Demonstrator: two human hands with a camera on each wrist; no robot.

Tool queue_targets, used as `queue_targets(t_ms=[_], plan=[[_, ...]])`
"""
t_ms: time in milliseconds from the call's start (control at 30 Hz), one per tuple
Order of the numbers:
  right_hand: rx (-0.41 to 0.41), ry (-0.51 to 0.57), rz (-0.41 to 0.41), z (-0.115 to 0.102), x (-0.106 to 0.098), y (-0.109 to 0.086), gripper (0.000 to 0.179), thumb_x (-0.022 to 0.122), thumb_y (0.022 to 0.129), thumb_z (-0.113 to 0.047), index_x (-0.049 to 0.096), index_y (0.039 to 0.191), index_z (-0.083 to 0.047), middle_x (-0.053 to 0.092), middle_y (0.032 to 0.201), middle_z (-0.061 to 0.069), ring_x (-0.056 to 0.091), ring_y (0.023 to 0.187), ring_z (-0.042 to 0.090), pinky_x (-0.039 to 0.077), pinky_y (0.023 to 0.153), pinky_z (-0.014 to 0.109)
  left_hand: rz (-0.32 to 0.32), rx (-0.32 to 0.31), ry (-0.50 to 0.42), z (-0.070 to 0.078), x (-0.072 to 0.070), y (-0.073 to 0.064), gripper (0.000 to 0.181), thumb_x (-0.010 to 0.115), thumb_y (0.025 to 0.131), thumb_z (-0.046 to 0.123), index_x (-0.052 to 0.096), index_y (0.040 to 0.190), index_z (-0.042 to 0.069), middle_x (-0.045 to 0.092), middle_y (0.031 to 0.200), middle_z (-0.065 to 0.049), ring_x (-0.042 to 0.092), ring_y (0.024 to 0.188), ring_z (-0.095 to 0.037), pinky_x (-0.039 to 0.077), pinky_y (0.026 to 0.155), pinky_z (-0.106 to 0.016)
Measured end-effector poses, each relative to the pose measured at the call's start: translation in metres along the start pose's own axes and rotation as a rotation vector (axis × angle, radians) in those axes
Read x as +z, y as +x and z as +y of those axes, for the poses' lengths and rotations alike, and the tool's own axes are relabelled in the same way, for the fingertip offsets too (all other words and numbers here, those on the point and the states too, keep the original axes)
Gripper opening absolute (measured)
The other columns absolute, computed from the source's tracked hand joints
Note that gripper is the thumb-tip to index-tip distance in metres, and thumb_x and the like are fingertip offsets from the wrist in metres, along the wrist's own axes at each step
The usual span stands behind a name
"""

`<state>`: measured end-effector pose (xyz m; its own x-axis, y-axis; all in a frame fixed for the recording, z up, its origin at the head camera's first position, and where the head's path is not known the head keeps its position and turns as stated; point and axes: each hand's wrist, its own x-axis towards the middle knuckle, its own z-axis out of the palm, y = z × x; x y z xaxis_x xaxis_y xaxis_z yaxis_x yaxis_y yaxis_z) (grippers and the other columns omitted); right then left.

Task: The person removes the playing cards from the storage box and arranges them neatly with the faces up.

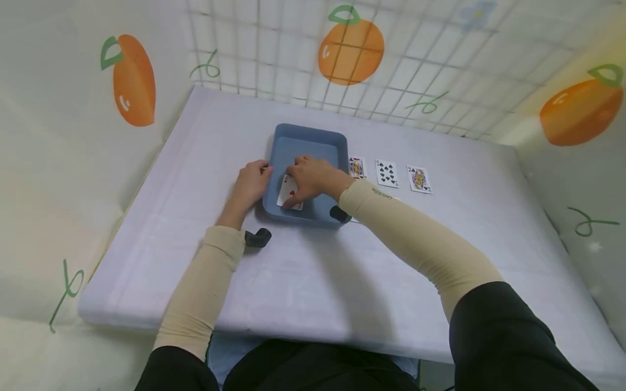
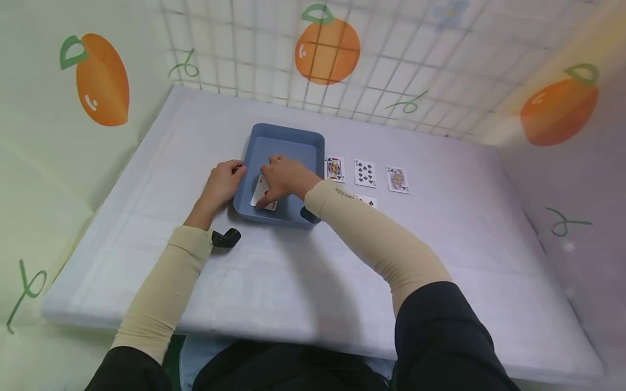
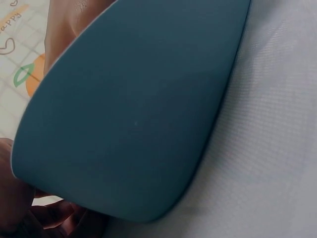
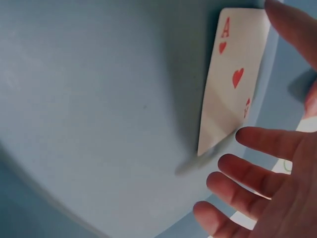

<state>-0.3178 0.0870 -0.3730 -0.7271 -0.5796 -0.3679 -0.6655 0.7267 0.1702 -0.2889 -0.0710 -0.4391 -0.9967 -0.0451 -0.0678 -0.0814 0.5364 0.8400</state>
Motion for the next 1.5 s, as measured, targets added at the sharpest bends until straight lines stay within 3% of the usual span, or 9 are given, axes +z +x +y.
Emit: queue_targets(t_ms=[500,967,1500], plan=[[-0.032,0.000,0.010,-0.004,0.004,0.008,0.087,0.069,0.075,-0.069,0.056,0.135,-0.008,0.052,0.117,0.011,0.047,0.103,0.024,0.051,0.084,0.044,0.030,0.049,-0.009,0.000,0.001,-0.002,0.039,0.048,0.106,0.024,0.056,0.136,0.001,0.065,0.125,-0.017,0.062,0.112,-0.029,0.049,0.095,-0.041],[-0.027,-0.027,0.015,0.019,-0.014,-0.017,0.087,0.074,0.073,-0.063,0.055,0.134,-0.004,0.052,0.119,0.013,0.048,0.104,0.026,0.052,0.081,0.044,0.051,0.060,0.018,0.006,0.001,-0.009,0.041,0.048,0.105,0.023,0.055,0.138,0.000,0.062,0.129,-0.019,0.058,0.118,-0.032,0.046,0.100,-0.043],[0.025,0.018,0.077,0.062,-0.010,-0.064,0.076,0.075,0.073,-0.054,0.058,0.130,-0.006,0.053,0.122,0.014,0.045,0.108,0.029,0.047,0.086,0.046,0.051,0.047,0.056,0.007,0.007,-0.016,0.044,0.046,0.105,0.025,0.051,0.140,-0.002,0.058,0.134,-0.022,0.054,0.125,-0.035,0.042,0.105,-0.046]])
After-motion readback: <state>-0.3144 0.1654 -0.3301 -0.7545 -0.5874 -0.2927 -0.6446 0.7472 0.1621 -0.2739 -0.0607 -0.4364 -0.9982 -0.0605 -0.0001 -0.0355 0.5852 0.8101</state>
